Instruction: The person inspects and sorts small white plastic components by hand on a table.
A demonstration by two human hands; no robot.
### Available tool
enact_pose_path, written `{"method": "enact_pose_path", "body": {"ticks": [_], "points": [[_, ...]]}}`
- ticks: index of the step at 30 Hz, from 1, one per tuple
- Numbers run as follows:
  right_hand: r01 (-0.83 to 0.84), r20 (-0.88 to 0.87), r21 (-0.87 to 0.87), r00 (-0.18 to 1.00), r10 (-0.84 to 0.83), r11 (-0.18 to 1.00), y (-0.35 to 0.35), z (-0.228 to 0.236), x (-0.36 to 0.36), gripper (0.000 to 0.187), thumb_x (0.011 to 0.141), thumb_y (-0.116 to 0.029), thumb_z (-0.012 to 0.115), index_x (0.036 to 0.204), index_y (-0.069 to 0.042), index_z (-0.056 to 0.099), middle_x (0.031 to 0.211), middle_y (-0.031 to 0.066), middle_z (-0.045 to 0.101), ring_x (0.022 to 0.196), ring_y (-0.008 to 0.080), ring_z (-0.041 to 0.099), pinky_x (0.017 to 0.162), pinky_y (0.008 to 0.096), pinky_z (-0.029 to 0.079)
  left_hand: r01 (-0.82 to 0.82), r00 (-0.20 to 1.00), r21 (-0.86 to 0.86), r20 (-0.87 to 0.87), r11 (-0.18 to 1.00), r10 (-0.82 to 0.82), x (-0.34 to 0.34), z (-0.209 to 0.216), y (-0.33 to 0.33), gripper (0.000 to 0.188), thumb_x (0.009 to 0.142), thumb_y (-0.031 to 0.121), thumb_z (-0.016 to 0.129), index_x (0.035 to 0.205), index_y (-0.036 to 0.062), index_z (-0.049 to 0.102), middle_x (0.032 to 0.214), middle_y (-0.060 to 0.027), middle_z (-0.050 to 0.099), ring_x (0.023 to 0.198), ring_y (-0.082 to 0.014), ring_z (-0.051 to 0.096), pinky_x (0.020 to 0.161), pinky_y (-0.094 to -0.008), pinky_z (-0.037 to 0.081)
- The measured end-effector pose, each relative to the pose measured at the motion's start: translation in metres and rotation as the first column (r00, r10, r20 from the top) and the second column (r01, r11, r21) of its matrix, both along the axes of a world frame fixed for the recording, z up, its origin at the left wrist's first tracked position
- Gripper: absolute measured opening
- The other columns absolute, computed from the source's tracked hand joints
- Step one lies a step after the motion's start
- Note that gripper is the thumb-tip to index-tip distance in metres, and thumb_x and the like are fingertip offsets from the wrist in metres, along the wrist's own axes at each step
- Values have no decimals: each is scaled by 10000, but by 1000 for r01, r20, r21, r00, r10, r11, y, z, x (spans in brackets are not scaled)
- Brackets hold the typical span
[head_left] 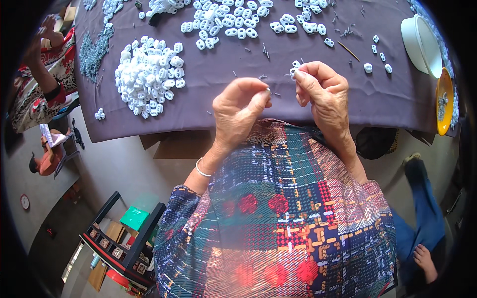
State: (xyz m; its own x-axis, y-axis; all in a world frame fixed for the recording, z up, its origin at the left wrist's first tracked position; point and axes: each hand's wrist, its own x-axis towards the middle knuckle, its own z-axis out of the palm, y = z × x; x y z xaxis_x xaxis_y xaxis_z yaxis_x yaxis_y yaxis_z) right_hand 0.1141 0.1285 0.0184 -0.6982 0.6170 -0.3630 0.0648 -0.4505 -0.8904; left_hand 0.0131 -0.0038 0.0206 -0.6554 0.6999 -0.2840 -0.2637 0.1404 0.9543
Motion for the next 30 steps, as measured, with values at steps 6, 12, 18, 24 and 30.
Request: {"method": "enact_pose_path", "body": {"ticks": [6, 12, 18, 24, 30], "points": [[-26, 11, 34, 1000, 26, 999, -1, 1, -1, 138, 834, -143, 618, 828, -6, 606, 626, -12, 562, 521, 32, 475, 466, 173, 380, 28, 977, 4, 213, 1000, -28, -10, 0, 5, 181, 833, 74, 615, 990, -14, 594, 856, -104, 648, 752, -171, 646, 577, -222, 486], [-94, 112, 125, 990, 80, 988, -2, 10, -2, 111, 828, -113, 616, 818, -4, 600, 635, -33, 558, 543, 15, 461, 473, 172, 366, -34, 884, 8, 467, 999, 26, -12, -2, 4, 210, 839, 90, 613, 1010, -30, 593, 893, -107, 642, 769, -175, 642, 584, -230, 494], [-119, 150, 213, 985, 88, 970, -5, 12, -3, 114, 812, -106, 635, 812, 3, 603, 658, -19, 587, 604, 27, 510, 520, 184, 407, -78, 896, 37, 441, 996, 54, -9, -2, 5, 212, 829, 78, 625, 1009, -28, 588, 871, -99, 632, 767, -174, 634, 596, -240, 496], [-137, 180, 257, 979, 92, 957, -6, 9, -2, 121, 804, -108, 641, 814, 9, 609, 701, 22, 622, 663, 51, 554, 584, 204, 448, -60, 894, 53, 447, 997, 30, -9, -3, 3, 212, 828, 77, 625, 1007, -29, 586, 864, -101, 631, 758, -175, 633, 598, -243, 496], [-150, 178, 248, 978, 107, 957, -7, 8, -2, 119, 804, -105, 636, 815, 10, 608, 727, 31, 624, 675, 62, 565, 599, 214, 459, -62, 896, 52, 443, 997, 33, -7, -3, 1, 209, 843, 86, 608, 1015, -30, 586, 883, -116, 638, 769, -179, 639, 604, -241, 501]]}}
